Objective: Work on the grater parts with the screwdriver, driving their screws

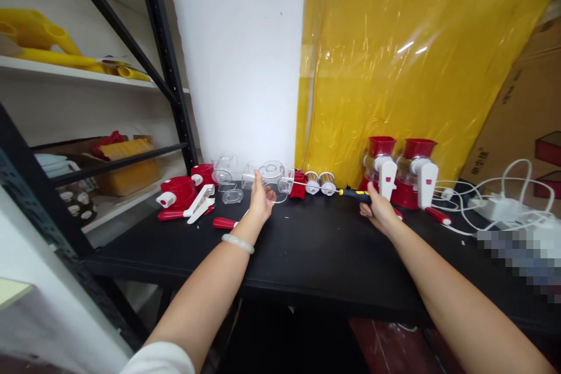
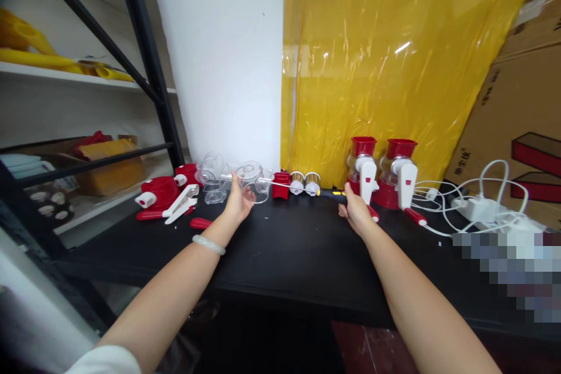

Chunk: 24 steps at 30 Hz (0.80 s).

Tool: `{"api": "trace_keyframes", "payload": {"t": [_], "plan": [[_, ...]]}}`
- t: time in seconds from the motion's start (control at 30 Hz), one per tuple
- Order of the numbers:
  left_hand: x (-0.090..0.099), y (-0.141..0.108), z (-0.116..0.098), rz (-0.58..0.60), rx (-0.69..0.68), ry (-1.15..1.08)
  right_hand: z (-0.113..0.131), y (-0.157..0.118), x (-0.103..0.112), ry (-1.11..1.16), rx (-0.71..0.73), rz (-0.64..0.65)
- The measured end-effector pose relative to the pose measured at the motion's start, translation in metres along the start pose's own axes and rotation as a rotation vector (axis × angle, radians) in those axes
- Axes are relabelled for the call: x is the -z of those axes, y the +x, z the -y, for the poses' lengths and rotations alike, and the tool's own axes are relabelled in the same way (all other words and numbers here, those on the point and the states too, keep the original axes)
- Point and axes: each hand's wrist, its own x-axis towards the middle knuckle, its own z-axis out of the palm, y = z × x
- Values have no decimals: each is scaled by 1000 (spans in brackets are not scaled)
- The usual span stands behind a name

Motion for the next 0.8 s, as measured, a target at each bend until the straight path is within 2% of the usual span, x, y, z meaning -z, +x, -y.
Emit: {"api": "trace_keyframes", "payload": {"t": [0.17,0.33,0.43,0.53,0.67,0.8], "plan": [[0,-1,-1,6,-14,-25,4,-1,-3,64,66,-21],[-1,-3,0,11,-2,-30,16,-5,1,200,-21,76],[-1,-2,0,0,-9,-21,9,-3,1,64,-57,31],[0,-1,-1,0,-18,-26,-1,0,-1,-42,-18,-5],[3,2,0,-5,-23,-28,3,-1,-2,45,32,-4],[3,2,2,8,-19,-14,13,-3,2,184,-24,45]]}}
